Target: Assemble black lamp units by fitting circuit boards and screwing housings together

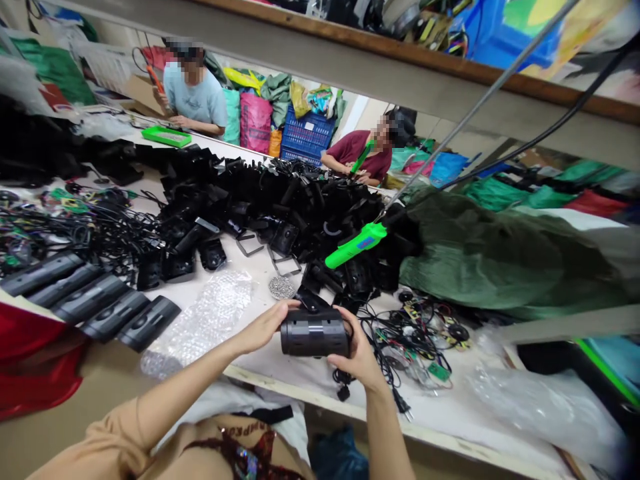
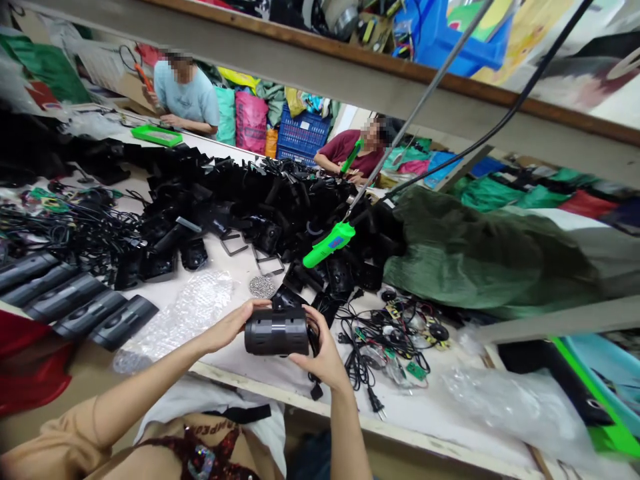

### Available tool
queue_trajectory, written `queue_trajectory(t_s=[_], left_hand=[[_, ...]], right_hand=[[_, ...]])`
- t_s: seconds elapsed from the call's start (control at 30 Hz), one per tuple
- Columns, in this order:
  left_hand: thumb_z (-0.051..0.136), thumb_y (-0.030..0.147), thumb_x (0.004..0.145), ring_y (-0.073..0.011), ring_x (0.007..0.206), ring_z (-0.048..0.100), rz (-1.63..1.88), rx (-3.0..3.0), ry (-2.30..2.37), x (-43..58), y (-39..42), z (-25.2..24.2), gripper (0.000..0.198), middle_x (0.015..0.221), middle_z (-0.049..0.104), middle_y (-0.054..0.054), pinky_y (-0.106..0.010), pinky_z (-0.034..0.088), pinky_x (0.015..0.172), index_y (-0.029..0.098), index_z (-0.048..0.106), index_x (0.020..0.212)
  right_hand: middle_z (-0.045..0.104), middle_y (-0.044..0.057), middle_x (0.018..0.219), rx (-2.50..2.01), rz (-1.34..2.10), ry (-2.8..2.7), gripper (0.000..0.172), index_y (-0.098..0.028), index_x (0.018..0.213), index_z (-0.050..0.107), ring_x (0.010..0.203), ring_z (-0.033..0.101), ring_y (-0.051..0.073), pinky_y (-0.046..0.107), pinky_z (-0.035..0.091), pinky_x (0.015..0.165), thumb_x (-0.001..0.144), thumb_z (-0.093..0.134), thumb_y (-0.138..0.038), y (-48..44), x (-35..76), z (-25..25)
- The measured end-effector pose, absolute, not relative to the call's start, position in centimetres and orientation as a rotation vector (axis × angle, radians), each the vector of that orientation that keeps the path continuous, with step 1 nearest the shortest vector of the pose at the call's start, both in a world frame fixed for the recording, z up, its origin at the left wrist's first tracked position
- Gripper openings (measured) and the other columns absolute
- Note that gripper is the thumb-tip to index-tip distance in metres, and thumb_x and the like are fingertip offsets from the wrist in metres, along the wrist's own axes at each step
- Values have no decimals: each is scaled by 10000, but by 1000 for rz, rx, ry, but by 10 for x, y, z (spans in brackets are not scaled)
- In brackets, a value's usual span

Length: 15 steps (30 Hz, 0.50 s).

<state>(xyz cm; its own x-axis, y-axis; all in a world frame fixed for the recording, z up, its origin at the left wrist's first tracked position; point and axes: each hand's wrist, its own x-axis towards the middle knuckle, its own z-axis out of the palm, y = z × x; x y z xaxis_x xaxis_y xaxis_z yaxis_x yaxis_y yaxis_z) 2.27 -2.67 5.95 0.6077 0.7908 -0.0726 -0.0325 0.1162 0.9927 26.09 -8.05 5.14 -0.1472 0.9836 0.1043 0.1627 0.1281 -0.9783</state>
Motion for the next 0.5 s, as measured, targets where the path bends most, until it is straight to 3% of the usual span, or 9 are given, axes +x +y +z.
queue_trajectory(t_s=[0.23, 0.4, 0.5], left_hand=[[357, 618, 852, -254, 1149, 462, 644, 958, 620, 22, -30, 40, 614, 1363, 401, -94, -422, 421, 907, 292, 298, 1370], [445, 556, 849, -274, 1178, 433, 861, 993, 640, 14, -16, 36, 550, 1330, 448, -80, -428, 390, 946, 269, 416, 1317], [531, 509, 821, -277, 1224, 398, 929, 1126, 602, 6, -9, 38, 509, 1320, 470, -74, -418, 302, 1025, 250, 501, 1258]], right_hand=[[424, 121, 1329, -1251, 762, -1552, 762, -239, 1284, 327, 1238, 424, 243, 427, 371, 1021, 640, 735, -236, -95, 239, 46], [300, 149, 1423, -1290, 536, -1599, 836, -235, 1354, 233, 1296, 345, 285, 503, 352, 1019, 673, 717, -269, -105, 204, 23], [336, 164, 1392, -1446, 489, -1617, 904, -218, 1384, 197, 1270, 374, 306, 501, 376, 1003, 662, 724, -351, -107, 187, 13]])
